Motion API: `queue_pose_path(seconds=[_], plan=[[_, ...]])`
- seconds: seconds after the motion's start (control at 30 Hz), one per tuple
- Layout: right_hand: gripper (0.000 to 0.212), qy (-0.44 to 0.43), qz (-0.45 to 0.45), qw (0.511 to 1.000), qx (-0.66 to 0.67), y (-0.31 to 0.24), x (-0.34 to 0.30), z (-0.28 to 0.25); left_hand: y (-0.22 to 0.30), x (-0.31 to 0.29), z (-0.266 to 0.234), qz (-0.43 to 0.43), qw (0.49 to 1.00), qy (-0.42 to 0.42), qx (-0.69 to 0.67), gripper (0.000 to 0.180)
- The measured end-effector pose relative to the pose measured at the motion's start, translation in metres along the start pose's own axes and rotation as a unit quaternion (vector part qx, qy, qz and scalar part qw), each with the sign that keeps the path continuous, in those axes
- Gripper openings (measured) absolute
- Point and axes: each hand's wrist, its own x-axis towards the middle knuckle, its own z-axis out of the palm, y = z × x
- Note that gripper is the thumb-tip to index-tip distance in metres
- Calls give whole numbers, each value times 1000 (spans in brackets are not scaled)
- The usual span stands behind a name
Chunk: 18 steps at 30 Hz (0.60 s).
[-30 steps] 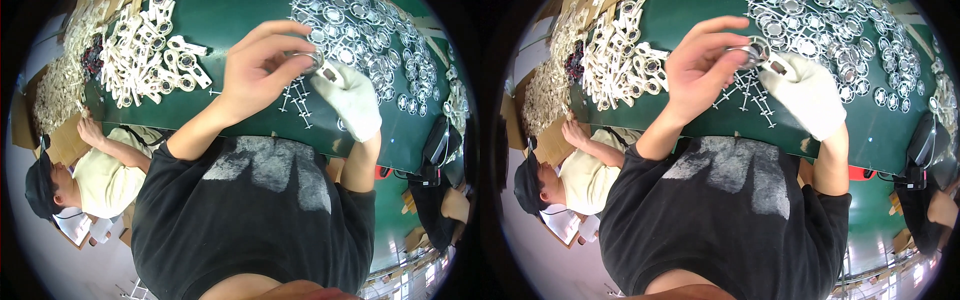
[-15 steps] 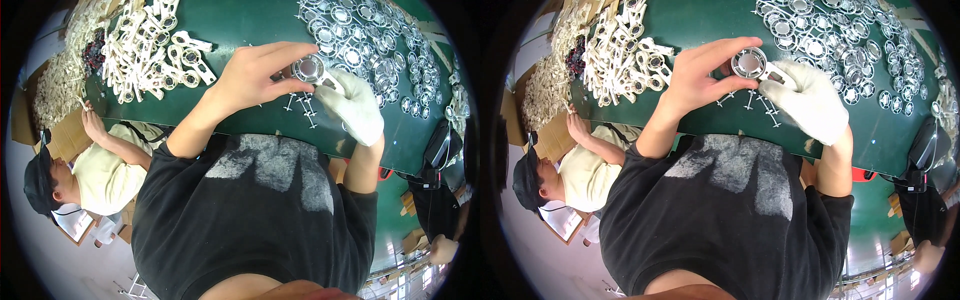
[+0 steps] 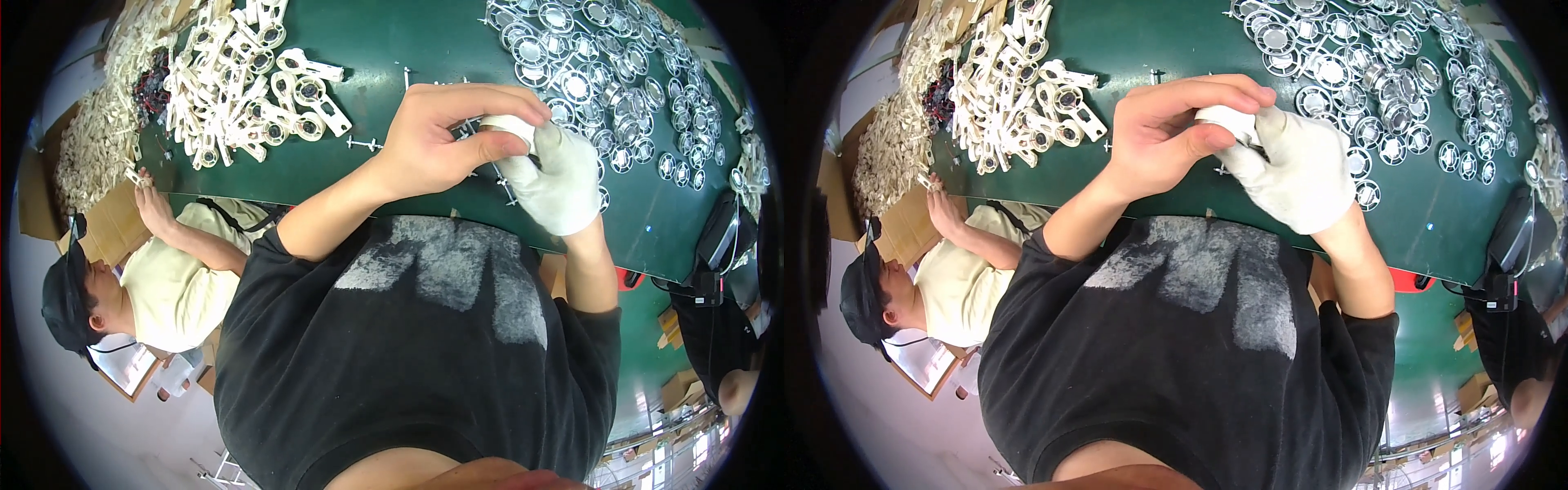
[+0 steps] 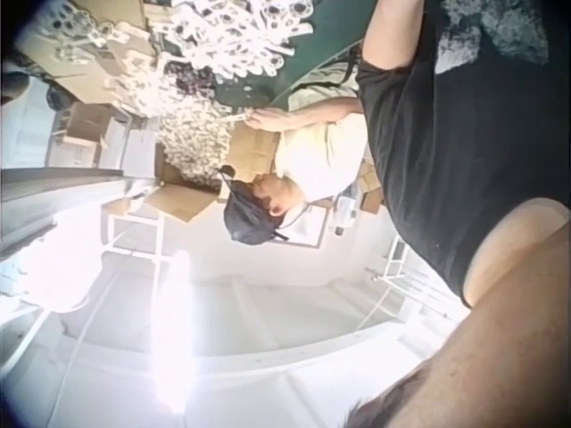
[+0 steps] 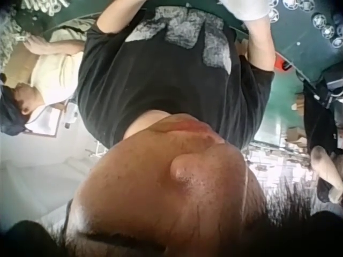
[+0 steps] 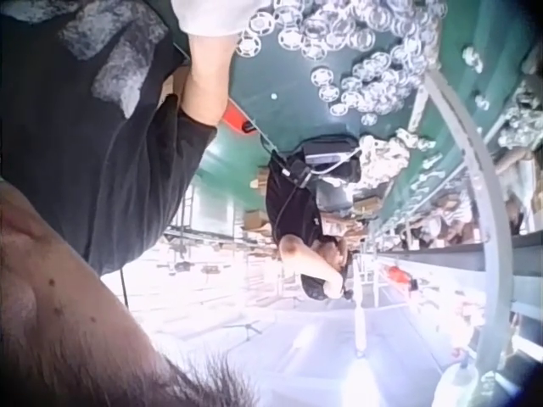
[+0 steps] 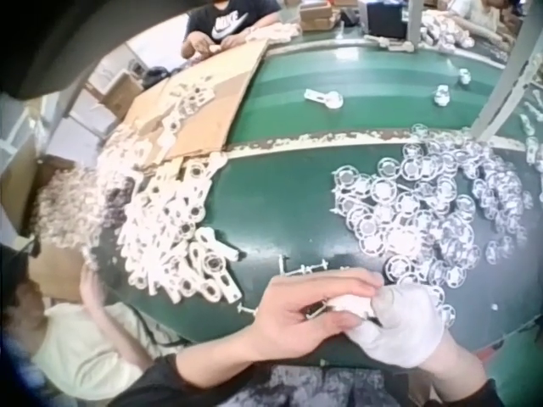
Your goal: The person assembles small white plastic components into circular metal frames by hand, working on a production line.
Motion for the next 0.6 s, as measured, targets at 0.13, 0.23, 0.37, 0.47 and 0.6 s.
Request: queue_pose_path(seconds=[0.13, 0.23, 0.37, 0.47, 0.6], plan=[[34, -4, 29, 998, -46, -3, 4, 3, -1, 5, -10, -9, 1000, -17, -2, 29], [36, -7, -6, 1000, -1, -4, 8, -1, 1, 1, -8, -11, 1000, -20, 6, 26], [36, 2, 35, 997, -68, -10, 4, 1, -6, -1, 2, -13, 999, 16, -47, 30], [36, -71, 151, 984, 57, -15, 16, -6, 1, 4, -2, -174, 981, 18, -88, 33], [22, -217, 241, 903, 281, -15, 21, -31, 6, 15, -23, 52, 987, -72, 135, 51]])
